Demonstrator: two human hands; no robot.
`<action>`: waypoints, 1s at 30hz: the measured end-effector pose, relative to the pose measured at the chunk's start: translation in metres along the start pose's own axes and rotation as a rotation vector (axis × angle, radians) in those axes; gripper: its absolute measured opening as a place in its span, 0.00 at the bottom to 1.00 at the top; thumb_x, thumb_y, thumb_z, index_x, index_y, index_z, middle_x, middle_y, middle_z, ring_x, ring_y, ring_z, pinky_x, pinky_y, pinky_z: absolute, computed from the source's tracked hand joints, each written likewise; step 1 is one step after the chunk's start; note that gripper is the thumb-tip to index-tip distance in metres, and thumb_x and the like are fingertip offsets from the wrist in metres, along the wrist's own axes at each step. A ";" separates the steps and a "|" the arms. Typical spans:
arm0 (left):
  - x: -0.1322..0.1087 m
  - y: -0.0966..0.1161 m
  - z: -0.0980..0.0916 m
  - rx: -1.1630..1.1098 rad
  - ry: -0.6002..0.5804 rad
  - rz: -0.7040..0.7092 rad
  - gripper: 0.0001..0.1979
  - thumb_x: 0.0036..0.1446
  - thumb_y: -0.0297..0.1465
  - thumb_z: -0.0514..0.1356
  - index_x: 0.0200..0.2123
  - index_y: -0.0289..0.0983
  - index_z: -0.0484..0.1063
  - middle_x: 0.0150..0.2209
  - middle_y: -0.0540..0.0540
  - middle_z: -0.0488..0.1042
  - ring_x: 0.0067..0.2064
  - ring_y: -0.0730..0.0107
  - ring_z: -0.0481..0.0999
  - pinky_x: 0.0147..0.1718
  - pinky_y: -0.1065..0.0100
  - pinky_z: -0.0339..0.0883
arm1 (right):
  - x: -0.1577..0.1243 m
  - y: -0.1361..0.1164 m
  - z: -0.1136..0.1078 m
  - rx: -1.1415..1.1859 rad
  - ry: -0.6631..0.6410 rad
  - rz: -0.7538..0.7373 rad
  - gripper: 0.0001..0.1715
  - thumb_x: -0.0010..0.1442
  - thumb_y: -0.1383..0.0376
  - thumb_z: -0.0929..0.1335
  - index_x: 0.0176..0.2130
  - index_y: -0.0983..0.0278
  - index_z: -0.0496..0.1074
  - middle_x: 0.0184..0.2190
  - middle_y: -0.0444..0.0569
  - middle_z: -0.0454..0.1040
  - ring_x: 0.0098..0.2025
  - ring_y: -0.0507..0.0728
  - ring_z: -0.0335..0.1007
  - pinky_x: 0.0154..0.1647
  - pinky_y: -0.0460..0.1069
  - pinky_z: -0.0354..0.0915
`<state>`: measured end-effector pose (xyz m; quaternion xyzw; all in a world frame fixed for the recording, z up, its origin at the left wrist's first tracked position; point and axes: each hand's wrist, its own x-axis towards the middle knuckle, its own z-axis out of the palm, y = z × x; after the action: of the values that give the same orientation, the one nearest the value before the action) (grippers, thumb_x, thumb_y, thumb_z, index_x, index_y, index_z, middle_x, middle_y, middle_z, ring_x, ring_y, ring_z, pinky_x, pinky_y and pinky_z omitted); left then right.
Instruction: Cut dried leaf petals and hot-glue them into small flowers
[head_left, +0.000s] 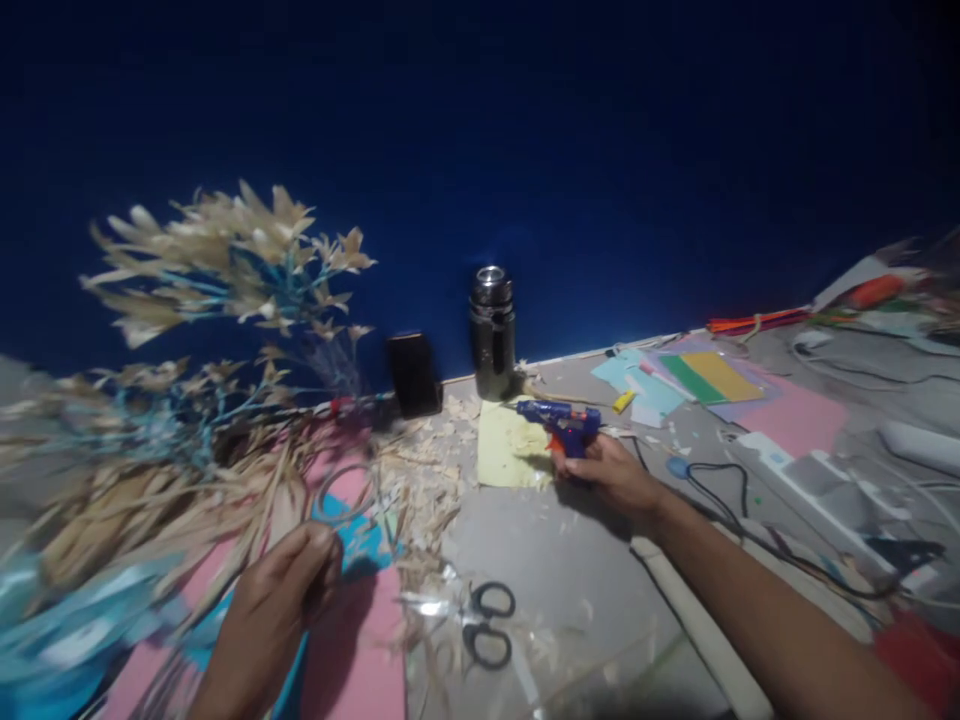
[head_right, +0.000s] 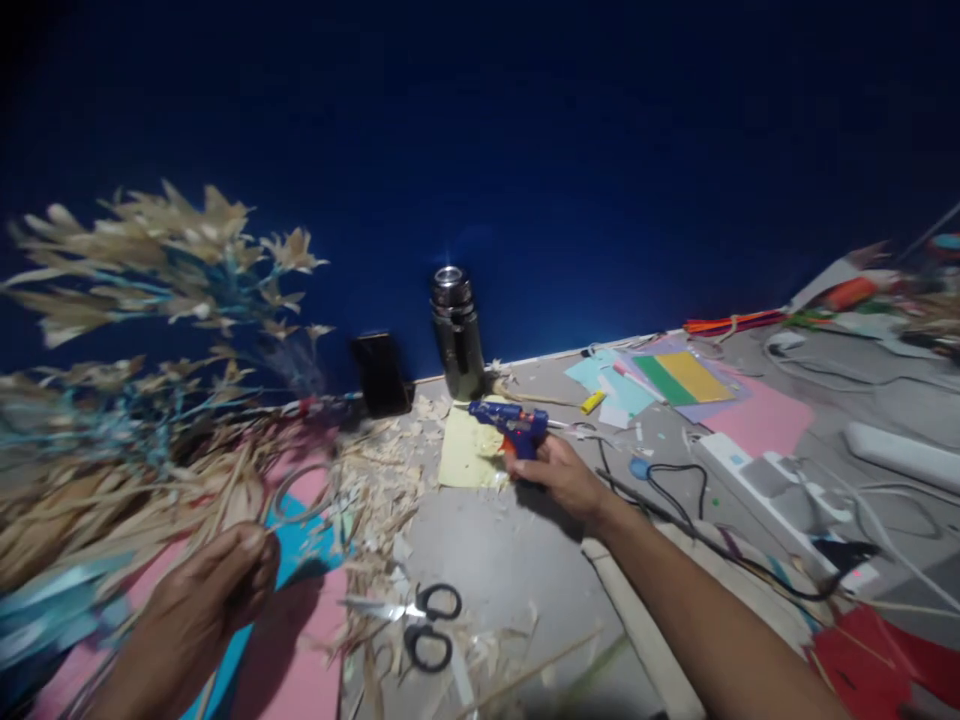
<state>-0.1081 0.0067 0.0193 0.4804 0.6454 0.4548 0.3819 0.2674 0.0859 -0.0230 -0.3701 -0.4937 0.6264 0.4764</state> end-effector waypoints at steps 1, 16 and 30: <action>-0.003 0.000 -0.005 0.032 -0.044 -0.005 0.24 0.50 0.53 0.67 0.21 0.38 0.71 0.20 0.52 0.63 0.22 0.74 0.57 0.18 0.73 0.55 | 0.000 0.001 -0.001 -0.001 0.006 0.005 0.20 0.52 0.56 0.79 0.36 0.65 0.73 0.30 0.46 0.73 0.32 0.54 0.67 0.36 0.50 0.61; 0.002 0.024 0.017 -0.024 -0.133 -0.020 0.16 0.45 0.44 0.71 0.22 0.37 0.76 0.19 0.50 0.69 0.20 0.75 0.59 0.19 0.72 0.51 | 0.001 0.004 -0.006 -0.034 0.051 -0.013 0.20 0.52 0.56 0.79 0.38 0.64 0.74 0.31 0.46 0.74 0.33 0.56 0.69 0.36 0.51 0.64; 0.043 0.008 0.028 0.413 -0.258 0.210 0.10 0.51 0.39 0.62 0.25 0.41 0.67 0.22 0.53 0.65 0.25 0.67 0.64 0.25 0.69 0.53 | 0.002 0.005 -0.005 -0.020 0.058 0.003 0.22 0.51 0.57 0.79 0.40 0.65 0.74 0.31 0.46 0.74 0.32 0.55 0.69 0.35 0.50 0.62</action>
<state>-0.0903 0.0550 0.0162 0.6664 0.6172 0.2855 0.3057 0.2702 0.0889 -0.0287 -0.3935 -0.4853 0.6113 0.4858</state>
